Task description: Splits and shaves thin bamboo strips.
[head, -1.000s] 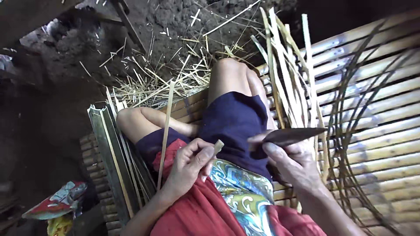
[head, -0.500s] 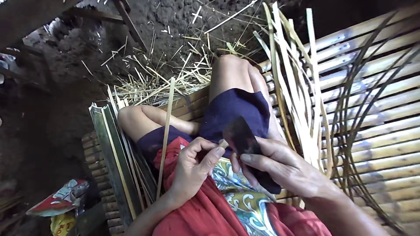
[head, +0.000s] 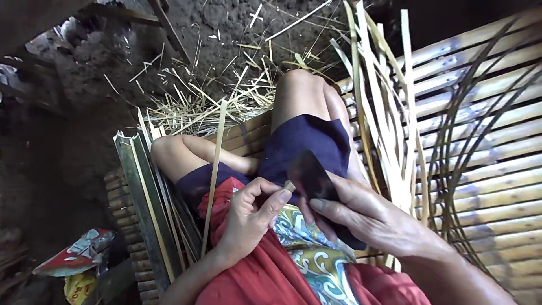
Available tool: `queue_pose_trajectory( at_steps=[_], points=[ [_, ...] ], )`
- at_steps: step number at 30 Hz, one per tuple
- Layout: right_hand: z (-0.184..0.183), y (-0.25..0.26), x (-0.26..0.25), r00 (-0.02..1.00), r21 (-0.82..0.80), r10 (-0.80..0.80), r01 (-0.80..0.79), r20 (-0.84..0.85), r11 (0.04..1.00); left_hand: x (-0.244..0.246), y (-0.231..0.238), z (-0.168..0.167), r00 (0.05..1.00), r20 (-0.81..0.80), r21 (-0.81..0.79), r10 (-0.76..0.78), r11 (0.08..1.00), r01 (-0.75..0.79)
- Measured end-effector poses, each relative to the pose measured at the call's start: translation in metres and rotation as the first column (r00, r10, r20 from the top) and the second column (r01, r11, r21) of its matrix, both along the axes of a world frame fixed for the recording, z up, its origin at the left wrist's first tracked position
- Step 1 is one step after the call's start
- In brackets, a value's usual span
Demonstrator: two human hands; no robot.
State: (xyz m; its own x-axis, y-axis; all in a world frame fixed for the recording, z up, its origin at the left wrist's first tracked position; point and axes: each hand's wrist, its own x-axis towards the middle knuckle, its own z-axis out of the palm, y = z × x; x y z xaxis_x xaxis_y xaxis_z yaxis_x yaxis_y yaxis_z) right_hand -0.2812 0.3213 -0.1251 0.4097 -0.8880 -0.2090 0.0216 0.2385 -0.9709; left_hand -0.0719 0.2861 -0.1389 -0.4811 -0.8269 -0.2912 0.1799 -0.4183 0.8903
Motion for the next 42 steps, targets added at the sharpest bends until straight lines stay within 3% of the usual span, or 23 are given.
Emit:
queue_pose_trajectory(
  at_steps=[14, 25, 27, 31, 34, 36, 39, 40, 42],
  points=[
    [0.016, -0.006, 0.004, 0.992, -0.023, 0.085, -0.087, -0.088, 0.996, 0.003, 0.006, 0.000, 0.996, -0.030, -0.156, 0.088, 0.983, -0.092],
    [0.036, -0.028, -0.004, 0.948, 0.254, 0.319, -0.310, 0.006, 0.916, 0.006, 0.013, 0.004, 0.996, -0.083, -0.155, -0.025, 0.988, 0.012],
    [0.037, -0.028, -0.001, 0.942, 0.153, 0.326, -0.311, -0.080, 0.938, 0.005, 0.015, 0.002, 0.995, -0.096, -0.174, 0.005, 0.985, -0.022],
    [0.020, -0.020, 0.015, 0.913, -0.228, 0.162, -0.260, -0.375, 0.938, 0.002, 0.010, -0.001, 0.993, -0.029, -0.243, 0.119, 0.962, -0.122],
    [0.013, -0.027, 0.014, 0.870, -0.226, 0.144, -0.277, -0.472, 0.934, 0.001, 0.004, 0.000, 0.991, 0.033, -0.126, 0.127, 0.985, -0.122],
    [0.012, -0.038, 0.003, 0.886, -0.154, 0.194, -0.280, -0.421, 0.947, 0.006, -0.009, 0.003, 1.000, 0.003, -0.072, 0.027, 0.997, -0.026],
    [0.001, -0.045, -0.008, 0.960, -0.255, -0.051, -0.021, -0.274, 0.967, 0.011, -0.038, -0.005, 0.977, -0.106, -0.245, -0.187, 0.957, 0.157],
    [-0.002, -0.046, -0.008, 0.970, -0.302, -0.132, 0.066, -0.204, 0.951, 0.000, -0.046, -0.010, 0.983, -0.099, -0.311, -0.155, 0.943, 0.117],
    [-0.008, -0.047, -0.002, 0.935, -0.448, -0.303, 0.194, -0.186, 0.873, -0.031, -0.057, -0.017, 0.985, -0.160, -0.289, -0.060, 0.957, 0.012]
  ],
)
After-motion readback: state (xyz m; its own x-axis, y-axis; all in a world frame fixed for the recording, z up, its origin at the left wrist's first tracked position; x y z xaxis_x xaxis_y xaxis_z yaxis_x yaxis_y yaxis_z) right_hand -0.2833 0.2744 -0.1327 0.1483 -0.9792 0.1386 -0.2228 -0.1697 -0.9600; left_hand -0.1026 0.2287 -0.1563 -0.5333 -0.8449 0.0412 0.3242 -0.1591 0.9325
